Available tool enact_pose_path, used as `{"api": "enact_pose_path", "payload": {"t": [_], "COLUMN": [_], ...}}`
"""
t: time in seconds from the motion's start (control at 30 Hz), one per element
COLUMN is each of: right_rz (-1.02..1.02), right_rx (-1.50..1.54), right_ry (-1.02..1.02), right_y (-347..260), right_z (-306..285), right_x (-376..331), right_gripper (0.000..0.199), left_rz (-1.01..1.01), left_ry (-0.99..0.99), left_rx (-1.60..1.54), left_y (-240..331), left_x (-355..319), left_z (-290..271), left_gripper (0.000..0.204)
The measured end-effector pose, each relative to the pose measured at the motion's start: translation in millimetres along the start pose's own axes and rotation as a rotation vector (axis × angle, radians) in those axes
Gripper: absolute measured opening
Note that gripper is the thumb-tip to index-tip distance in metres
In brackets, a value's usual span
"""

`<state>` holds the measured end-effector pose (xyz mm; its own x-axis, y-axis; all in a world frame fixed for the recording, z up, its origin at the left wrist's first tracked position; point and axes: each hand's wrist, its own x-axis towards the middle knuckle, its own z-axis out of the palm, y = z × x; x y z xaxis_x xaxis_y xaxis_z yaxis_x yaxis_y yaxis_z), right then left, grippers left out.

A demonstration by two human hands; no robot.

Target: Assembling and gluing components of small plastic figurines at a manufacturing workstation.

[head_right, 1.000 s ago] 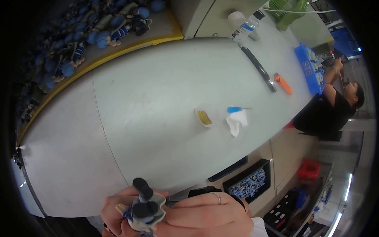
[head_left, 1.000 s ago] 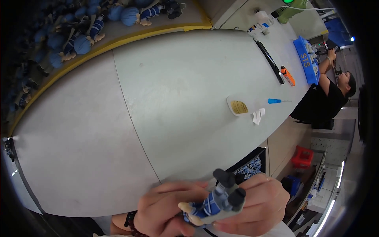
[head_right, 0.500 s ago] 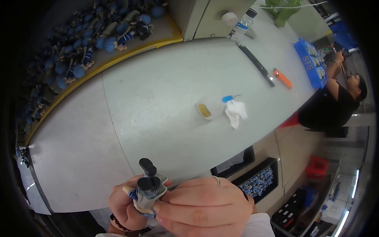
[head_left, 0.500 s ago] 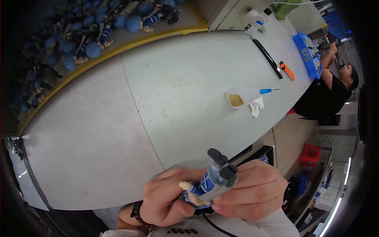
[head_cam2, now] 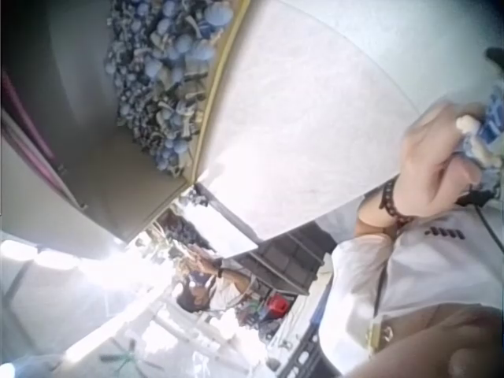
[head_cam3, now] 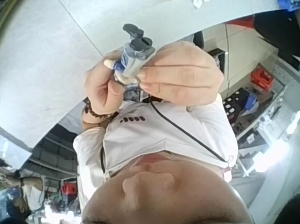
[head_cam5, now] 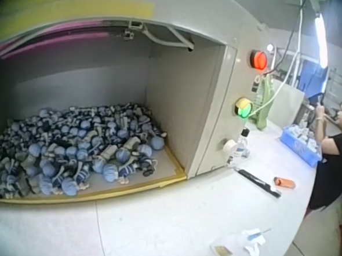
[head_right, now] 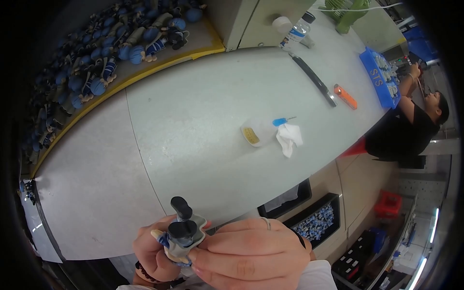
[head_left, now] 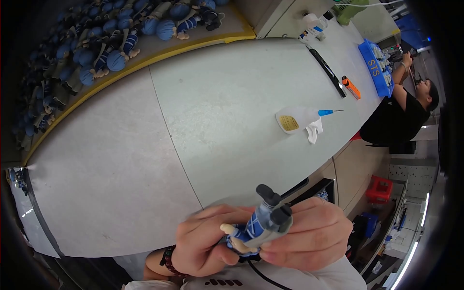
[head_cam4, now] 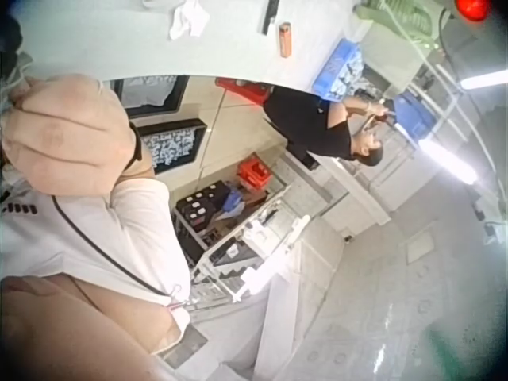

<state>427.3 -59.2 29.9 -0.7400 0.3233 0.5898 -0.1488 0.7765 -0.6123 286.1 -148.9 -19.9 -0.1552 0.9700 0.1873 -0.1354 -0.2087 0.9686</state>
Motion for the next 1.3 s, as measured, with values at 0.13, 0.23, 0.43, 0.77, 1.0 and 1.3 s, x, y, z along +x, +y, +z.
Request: {"api": "enact_pose_path", "payload": {"t": [0.13,0.23,0.43,0.77,1.0,1.3], "right_rz": [0.000,-0.006,-0.043,-0.095,-0.026,0.004], "right_rx": [-0.010,-0.031,-0.075,0.108,0.276,0.225], "right_ry": [-0.009,-0.006,-0.006,0.036,0.283,0.329], "right_y": [-1,1,10,31,25,39], "right_z": [1,-1,-1,-7,34,21], "right_x": [-2,0,3,17,-25,-15], "right_gripper": [0.010,0.010,0.008,0.004,0.009,0.014], "left_rz": [-0.030,-0.025,0.036,-0.098,-0.070,-0.136], "left_ry": [0.000,0.019,0.002,0.127,0.254,0.222], "left_rx": [0.004,-0.015,-0.033,0.240,0.256,0.203], "left_y": [-1,-1,-9,2,9,17], "left_x": [-3,0,11,5,-24,-3], "left_z": [1,2,1,-1,17,18], "left_gripper": [0.045,0.044,0.040,0.044,0.025,0.024]}}
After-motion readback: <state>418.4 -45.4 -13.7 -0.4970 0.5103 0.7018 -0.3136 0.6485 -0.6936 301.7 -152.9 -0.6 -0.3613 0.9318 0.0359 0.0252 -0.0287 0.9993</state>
